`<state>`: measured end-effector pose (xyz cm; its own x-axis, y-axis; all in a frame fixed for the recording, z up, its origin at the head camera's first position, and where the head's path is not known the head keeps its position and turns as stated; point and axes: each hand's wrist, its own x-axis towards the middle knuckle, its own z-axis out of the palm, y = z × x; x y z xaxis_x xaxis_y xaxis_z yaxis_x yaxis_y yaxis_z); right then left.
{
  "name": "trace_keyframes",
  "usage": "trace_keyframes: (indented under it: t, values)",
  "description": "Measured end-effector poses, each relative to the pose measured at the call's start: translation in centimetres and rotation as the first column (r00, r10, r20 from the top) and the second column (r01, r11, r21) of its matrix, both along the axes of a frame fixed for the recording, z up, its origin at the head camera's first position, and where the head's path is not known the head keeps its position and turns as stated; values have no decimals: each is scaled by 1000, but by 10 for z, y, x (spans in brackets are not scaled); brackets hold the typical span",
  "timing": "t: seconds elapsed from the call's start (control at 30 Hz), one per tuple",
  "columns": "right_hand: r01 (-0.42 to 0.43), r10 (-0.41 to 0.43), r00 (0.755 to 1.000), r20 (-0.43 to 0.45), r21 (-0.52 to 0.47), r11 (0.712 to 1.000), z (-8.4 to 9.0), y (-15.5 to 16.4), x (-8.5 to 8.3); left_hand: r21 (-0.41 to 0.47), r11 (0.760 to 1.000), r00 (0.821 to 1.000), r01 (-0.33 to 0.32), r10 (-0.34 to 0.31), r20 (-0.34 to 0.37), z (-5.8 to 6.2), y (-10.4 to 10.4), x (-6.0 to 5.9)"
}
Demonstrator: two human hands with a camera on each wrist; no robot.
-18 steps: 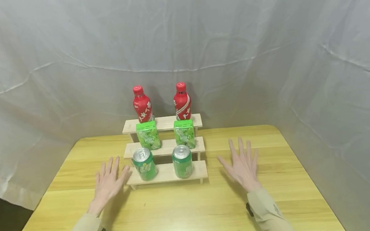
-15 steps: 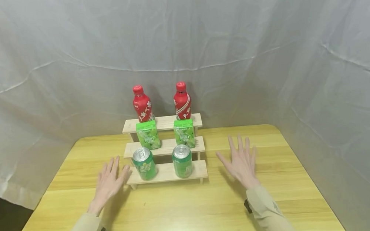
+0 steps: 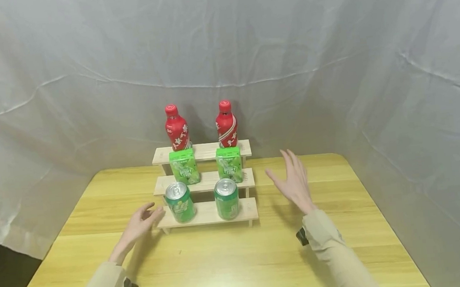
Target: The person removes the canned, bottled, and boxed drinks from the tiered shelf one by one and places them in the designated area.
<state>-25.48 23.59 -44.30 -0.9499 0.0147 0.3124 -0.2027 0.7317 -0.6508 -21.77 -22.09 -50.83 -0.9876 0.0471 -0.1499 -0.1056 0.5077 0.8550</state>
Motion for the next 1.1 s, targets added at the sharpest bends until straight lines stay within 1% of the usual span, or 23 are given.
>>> trace_keyframes:
  t: [0.07,0.13,0.33,0.57,0.73,0.8,0.9,1.1]
  values:
    - [-14,14,1000,1,-44,999,6,0,-4,36,999,1000,3,-3,21,1,-1,1]
    - [-25,25,1000,-3,-68,997,11,0,-7,71,998,999,2,-5,39,3,-2,1]
    - [-33,32,999,-19,-73,997,27,0,-15,135,991,998,4,-13,65,6,-3,1]
    - [-58,56,997,-43,-53,997,44,-4,-22,155,988,996,-19,4,94,2,-5,0]
    - [-79,77,996,-52,-45,996,57,-10,-30,156,988,995,-15,-1,101,2,-7,-1]
    - [-86,84,995,-51,-49,995,62,-13,-35,155,988,995,-8,-8,102,2,-7,-1]
    - [-103,100,994,-45,-57,993,69,-18,-41,167,986,994,-17,-1,108,2,-6,-1]
    - [-142,139,990,-29,-108,984,82,-29,-52,175,984,994,-29,10,111,0,-5,-2]
